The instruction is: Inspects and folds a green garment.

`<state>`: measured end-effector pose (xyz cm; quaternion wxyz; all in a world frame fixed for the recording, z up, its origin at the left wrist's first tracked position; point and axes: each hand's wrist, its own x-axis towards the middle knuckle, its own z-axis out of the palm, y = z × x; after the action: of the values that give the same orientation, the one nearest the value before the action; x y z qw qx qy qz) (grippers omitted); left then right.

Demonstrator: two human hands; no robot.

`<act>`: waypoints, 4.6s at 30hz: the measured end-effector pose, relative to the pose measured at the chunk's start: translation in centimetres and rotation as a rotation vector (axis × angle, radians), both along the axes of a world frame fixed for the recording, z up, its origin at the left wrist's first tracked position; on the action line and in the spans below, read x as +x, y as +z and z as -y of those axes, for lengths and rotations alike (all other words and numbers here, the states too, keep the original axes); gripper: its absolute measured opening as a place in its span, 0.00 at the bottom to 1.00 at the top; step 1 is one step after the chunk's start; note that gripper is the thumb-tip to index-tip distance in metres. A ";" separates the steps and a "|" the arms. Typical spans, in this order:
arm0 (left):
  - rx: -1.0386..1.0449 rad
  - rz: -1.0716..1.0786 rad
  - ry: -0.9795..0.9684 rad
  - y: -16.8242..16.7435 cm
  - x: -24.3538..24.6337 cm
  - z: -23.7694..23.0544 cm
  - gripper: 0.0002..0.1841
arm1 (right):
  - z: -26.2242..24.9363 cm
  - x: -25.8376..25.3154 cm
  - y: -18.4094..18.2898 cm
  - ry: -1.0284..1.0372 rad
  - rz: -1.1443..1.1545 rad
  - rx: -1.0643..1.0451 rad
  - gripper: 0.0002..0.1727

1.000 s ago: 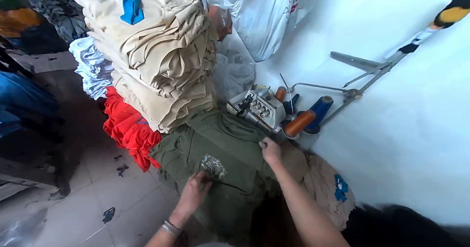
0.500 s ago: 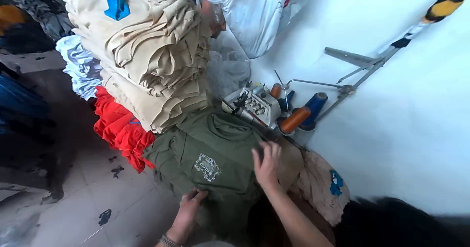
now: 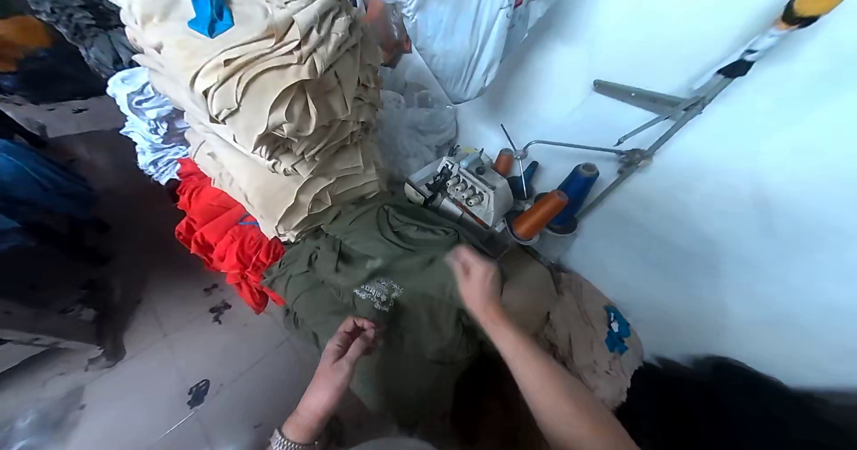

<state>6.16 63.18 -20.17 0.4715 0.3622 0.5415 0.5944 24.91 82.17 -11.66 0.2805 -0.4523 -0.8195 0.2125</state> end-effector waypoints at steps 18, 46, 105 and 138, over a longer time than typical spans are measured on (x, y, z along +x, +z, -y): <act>-0.559 0.441 0.119 -2.9 0.7 -3.4 0.11 | 8.8 2.1 -12.8 0.268 0.211 0.450 0.10; -0.317 -1.065 -0.082 0.3 -5.0 -8.9 0.23 | -7.0 2.1 -6.4 -0.319 0.181 -0.396 0.17; 0.292 -0.868 0.220 3.7 -2.9 -8.6 0.15 | 0.7 -0.9 -0.4 -0.120 0.025 0.055 0.12; 0.018 -0.619 -0.127 2.4 -2.5 -6.3 0.06 | -4.6 -3.2 -1.7 -0.077 -0.015 -0.342 0.24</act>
<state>3.67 69.49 -17.72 0.3173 0.5629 0.6304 0.4301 21.67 86.75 -13.31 0.2136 -0.5228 -0.7515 0.3412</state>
